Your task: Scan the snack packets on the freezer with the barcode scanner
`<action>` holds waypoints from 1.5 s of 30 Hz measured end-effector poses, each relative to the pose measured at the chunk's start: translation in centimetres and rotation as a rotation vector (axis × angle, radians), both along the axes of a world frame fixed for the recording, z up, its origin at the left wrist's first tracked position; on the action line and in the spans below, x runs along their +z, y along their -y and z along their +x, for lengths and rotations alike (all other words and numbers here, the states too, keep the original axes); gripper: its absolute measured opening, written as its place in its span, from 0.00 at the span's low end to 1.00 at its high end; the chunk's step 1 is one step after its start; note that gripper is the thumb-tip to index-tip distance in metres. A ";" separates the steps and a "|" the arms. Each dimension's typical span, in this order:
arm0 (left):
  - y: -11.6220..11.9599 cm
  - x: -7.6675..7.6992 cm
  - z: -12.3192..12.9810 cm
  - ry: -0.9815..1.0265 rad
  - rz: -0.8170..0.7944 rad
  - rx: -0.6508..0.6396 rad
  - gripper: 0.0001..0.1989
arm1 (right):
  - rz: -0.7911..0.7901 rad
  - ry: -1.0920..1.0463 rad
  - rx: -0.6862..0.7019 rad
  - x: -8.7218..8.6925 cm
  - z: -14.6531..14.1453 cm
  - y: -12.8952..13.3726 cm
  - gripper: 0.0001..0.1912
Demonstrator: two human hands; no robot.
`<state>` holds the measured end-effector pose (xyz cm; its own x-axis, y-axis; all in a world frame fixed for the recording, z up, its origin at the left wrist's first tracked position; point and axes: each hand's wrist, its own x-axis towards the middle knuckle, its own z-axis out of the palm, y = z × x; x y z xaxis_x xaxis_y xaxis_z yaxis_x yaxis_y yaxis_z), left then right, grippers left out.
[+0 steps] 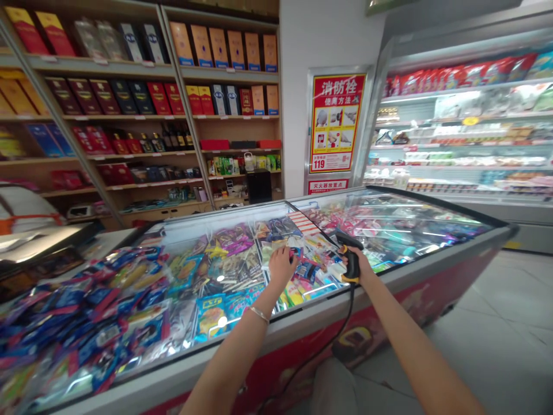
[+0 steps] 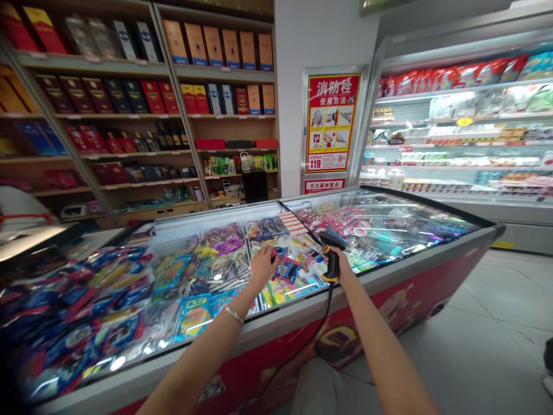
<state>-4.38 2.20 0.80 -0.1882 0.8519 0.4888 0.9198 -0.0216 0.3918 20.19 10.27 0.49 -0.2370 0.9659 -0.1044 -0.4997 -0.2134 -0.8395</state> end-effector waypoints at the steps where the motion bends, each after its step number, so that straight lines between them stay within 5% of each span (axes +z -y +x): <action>1: 0.0 0.1 0.0 0.005 -0.003 -0.005 0.18 | -0.010 0.004 0.003 0.1 0.0 0.1 0.10; 5: 0.6 2.0 -1.1 0.100 0.029 0.012 0.20 | -0.043 0.033 0.026 0.8 0.1 0.9 0.10; 9: 2.8 6.4 -5.6 0.172 0.154 0.124 0.20 | 0.105 0.015 0.116 2.1 -1.5 1.8 0.11; 13: 7.0 10.0 -12.4 0.100 0.158 0.308 0.17 | 0.163 0.003 0.280 3.9 -6.6 3.3 0.11; 16: 10.4 11.0 -17.7 0.045 0.112 0.448 0.16 | 0.202 -0.001 0.365 5.0 -12.3 4.9 0.11; 21: 15.6 10.3 -26.3 -0.007 -0.075 0.607 0.16 | 0.210 0.048 0.560 5.3 -21.9 7.8 0.13; 28: 19.5 7.1 -34.9 -0.010 -0.185 0.491 0.12 | 0.136 0.037 0.803 4.0 -32.1 11.1 0.14; 37: 19.1 4.4 -34.8 -0.184 -0.241 0.430 0.19 | 0.042 0.094 0.873 1.0 -35.7 13.5 0.15; 45: 18.4 3.1 -33.0 -0.380 -0.399 0.495 0.18 | 0.054 0.089 0.909 1.2 -35.3 13.6 0.17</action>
